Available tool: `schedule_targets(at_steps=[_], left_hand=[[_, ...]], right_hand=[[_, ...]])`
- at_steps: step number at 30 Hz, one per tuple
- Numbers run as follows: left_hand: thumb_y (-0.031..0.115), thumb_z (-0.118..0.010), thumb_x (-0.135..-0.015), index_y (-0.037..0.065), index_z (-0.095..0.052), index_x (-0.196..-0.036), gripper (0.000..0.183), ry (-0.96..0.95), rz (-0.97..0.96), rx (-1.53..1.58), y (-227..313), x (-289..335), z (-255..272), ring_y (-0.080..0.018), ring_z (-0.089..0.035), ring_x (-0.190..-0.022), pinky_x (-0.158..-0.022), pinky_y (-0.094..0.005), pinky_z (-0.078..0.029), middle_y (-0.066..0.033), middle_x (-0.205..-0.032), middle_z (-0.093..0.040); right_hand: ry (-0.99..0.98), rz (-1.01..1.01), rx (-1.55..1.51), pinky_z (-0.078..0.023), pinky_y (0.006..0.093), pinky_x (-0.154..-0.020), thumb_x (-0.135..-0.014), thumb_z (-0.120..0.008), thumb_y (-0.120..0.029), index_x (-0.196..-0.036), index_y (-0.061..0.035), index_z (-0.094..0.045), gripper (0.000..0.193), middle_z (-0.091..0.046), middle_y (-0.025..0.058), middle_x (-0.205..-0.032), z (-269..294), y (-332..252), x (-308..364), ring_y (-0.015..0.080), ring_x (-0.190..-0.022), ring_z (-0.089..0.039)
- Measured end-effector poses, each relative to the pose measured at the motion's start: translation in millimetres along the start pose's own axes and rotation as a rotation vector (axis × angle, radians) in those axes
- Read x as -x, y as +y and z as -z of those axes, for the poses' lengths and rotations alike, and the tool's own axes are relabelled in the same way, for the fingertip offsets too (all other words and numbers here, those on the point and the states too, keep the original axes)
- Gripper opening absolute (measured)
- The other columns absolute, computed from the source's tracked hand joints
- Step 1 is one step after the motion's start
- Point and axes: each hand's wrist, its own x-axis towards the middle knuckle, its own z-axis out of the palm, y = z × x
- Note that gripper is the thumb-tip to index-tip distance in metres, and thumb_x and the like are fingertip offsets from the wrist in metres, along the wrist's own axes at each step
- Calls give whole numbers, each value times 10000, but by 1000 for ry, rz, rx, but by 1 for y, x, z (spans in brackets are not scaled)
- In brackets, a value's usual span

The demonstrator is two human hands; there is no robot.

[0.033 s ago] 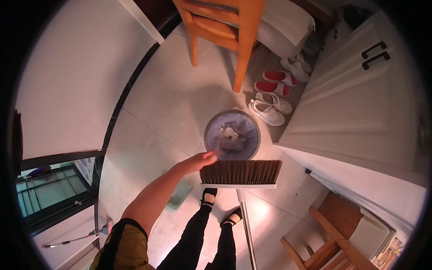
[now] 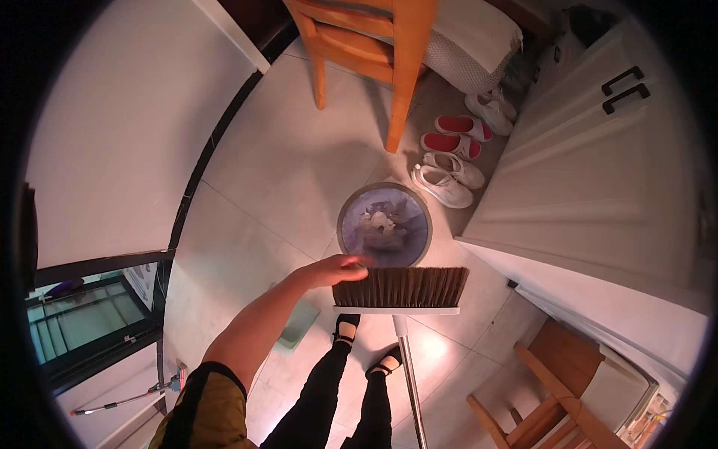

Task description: The person sweeps debris into a dustpan and empties it into a trash bin. They then switch to a mop and clean the tiled floor in the dining and living areas, moving around furniture and a table.

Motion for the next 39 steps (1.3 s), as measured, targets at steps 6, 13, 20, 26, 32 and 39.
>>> schedule_targets(at_steps=[6, 13, 20, 26, 32, 39], left_hand=[[206, -402, -810, 6, -530, -803, 238, 57, -215, -440, -23, -50, -23, -351, -505, -699, -612, -364, -405, -228, -771, -517], [232, -350, -813, 3, -546, -713, 317, 512, -13, -773, -50, -120, 5, -364, -520, -676, -611, -413, -413, -214, -721, -535], [166, -506, -739, 81, -447, -1037, 316, 322, 77, -877, -93, -149, 18, -308, -416, -973, -804, -380, -351, -173, -1039, -448], [129, -587, -641, 177, -419, -1116, 506, 170, 41, -1385, -76, -120, 3, -198, -328, -1073, -927, -503, -131, -68, -1059, -423], [36, -478, -665, 158, -394, -1139, 497, 594, -98, -1475, -73, -91, 16, -224, -386, -1026, -906, -483, -206, -95, -1044, -445], [13, -459, -662, -21, -129, -1226, 654, 807, 45, -583, -113, -86, 29, -346, -445, -932, -813, -340, -358, -229, -1043, -430]], right_hand=[[43, -95, -188, -291, 344, -354, -756, -512, -243, -614, -53, -386, 268, -377, 110, -426, 5, -29, -6, 243, -355, -354], [79, -158, -280, -277, 331, -346, -763, -509, -262, -630, -47, -393, 278, -351, 104, -420, -13, 13, 10, 217, -350, -312], [5, -283, -107, -303, 343, -361, -765, -496, -296, -652, -42, -426, 286, -390, 109, -448, -50, 63, 47, 248, -375, -344], [53, -261, -121, -306, 331, -371, -742, -529, -245, -620, -53, -411, 256, -407, 106, -463, -59, 45, 48, 231, -390, -361], [33, -473, -433, -311, 325, -368, -743, -522, -214, -603, -45, -400, 251, -395, 109, -448, -76, 57, 55, 201, -380, -358], [28, -353, -224, -311, 316, -362, -745, -524, -207, -608, -37, -406, 248, -395, 109, -447, -51, 9, 32, 179, -383, -342]])
